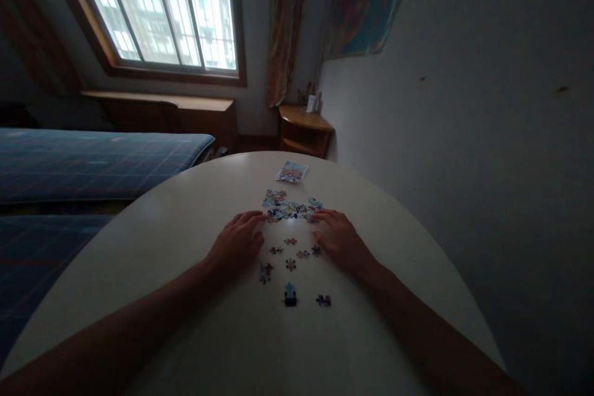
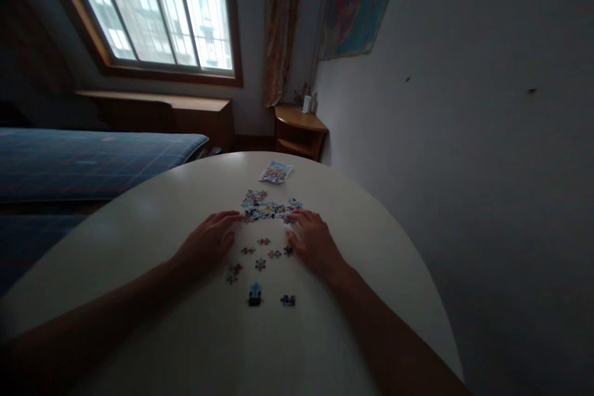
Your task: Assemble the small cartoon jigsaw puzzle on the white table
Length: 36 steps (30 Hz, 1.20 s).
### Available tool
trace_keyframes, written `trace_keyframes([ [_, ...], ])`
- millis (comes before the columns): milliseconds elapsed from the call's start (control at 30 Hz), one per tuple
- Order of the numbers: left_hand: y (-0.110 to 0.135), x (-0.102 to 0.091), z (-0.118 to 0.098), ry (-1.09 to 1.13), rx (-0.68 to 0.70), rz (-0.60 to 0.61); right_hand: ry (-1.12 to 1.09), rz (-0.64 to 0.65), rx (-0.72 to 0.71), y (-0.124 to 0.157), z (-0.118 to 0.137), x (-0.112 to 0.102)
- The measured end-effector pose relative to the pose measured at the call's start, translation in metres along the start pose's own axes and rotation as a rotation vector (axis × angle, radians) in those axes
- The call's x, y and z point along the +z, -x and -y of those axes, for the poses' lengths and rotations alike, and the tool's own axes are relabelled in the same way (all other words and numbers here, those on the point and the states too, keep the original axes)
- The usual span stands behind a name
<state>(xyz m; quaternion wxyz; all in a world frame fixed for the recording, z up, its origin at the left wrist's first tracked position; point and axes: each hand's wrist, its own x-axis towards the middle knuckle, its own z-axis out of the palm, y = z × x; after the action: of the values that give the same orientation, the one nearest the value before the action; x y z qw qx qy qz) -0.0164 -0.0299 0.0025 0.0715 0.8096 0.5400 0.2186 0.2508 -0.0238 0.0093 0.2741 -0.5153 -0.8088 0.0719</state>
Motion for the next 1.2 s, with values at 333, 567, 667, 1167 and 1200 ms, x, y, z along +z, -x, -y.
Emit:
trace_keyframes([
  [333,-0.005,-0.005,0.009,-0.09,-0.034,0.039,0.095,0.156,0.036,0.003,0.002,-0.001],
  [567,-0.015,-0.005,0.026,-0.032,-0.079,-0.04,0.098,0.152,0.049,0.002,0.002,0.0],
  [667,-0.019,-0.002,0.03,0.034,-0.073,-0.082,0.1,0.153,0.047,0.002,0.003,0.001],
  [1167,-0.021,0.006,0.034,0.05,-0.029,-0.099,0.113,0.132,0.027,0.002,0.0,0.003],
  [1200,-0.02,0.006,0.035,0.048,-0.032,-0.099,0.11,0.13,0.028,0.002,0.0,0.003],
])
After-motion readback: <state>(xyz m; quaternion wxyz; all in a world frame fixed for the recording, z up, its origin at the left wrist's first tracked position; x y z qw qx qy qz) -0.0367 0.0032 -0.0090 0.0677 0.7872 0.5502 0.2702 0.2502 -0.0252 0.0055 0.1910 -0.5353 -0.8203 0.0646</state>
